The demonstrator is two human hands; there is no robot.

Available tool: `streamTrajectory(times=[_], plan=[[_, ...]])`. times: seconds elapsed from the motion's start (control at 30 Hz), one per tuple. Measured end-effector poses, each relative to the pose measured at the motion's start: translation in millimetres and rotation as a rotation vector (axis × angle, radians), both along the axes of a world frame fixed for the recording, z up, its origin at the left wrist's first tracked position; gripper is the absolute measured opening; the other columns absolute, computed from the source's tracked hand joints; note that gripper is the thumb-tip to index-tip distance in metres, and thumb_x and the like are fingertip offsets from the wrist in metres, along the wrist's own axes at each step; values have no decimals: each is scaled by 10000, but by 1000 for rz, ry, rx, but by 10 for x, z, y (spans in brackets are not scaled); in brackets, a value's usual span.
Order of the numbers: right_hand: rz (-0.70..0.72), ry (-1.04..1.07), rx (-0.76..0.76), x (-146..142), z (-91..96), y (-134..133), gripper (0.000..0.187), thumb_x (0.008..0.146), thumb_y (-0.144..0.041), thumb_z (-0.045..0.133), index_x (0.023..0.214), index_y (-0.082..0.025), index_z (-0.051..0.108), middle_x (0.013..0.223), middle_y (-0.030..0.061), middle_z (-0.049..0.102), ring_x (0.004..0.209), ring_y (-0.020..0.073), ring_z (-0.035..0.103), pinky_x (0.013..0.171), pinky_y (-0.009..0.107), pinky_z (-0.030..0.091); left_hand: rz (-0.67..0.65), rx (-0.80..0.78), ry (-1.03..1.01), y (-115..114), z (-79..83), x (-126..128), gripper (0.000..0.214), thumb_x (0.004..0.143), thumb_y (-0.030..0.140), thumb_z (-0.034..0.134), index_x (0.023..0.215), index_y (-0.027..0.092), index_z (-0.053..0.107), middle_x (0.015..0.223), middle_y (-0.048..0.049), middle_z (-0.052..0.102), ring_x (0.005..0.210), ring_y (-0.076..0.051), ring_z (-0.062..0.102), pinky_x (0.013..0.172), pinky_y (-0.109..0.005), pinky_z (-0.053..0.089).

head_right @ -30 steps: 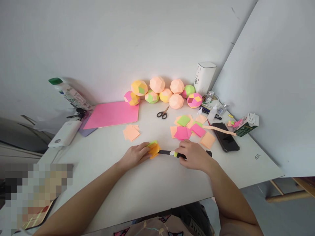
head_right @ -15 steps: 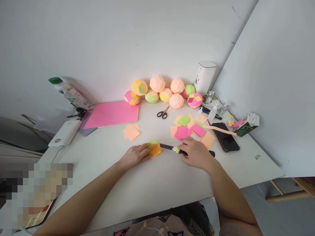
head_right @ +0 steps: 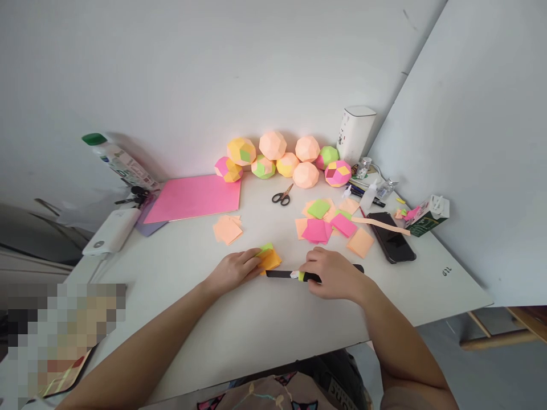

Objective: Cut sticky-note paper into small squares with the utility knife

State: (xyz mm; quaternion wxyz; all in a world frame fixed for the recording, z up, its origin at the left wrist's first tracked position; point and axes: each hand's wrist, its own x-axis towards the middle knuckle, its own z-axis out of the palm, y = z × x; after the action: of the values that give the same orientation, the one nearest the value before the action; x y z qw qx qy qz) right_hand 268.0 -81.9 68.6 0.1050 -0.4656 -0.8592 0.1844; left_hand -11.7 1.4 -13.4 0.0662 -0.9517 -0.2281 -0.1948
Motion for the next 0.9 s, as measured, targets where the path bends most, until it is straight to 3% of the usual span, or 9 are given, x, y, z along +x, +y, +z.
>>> streamTrajectory(times=[0.4, 0.9], plan=[[39, -5, 13, -31, -33, 5, 349, 729, -92, 514, 985, -198, 726, 853, 71, 630, 770, 182, 547, 662, 286, 464, 6, -33, -1, -1, -2, 0, 202, 987, 264, 352, 941, 187, 533, 1029, -69, 647, 644, -125, 618, 546, -253, 478], [47, -27, -4, -67, -67, 10, 357, 726, -86, 539, 1015, -190, 723, 860, 72, 618, 798, 195, 550, 684, 308, 467, 13, -46, -8, 4, -10, -2, 230, 981, 268, 342, 884, 183, 533, 1044, -73, 642, 620, -115, 605, 535, -257, 476]])
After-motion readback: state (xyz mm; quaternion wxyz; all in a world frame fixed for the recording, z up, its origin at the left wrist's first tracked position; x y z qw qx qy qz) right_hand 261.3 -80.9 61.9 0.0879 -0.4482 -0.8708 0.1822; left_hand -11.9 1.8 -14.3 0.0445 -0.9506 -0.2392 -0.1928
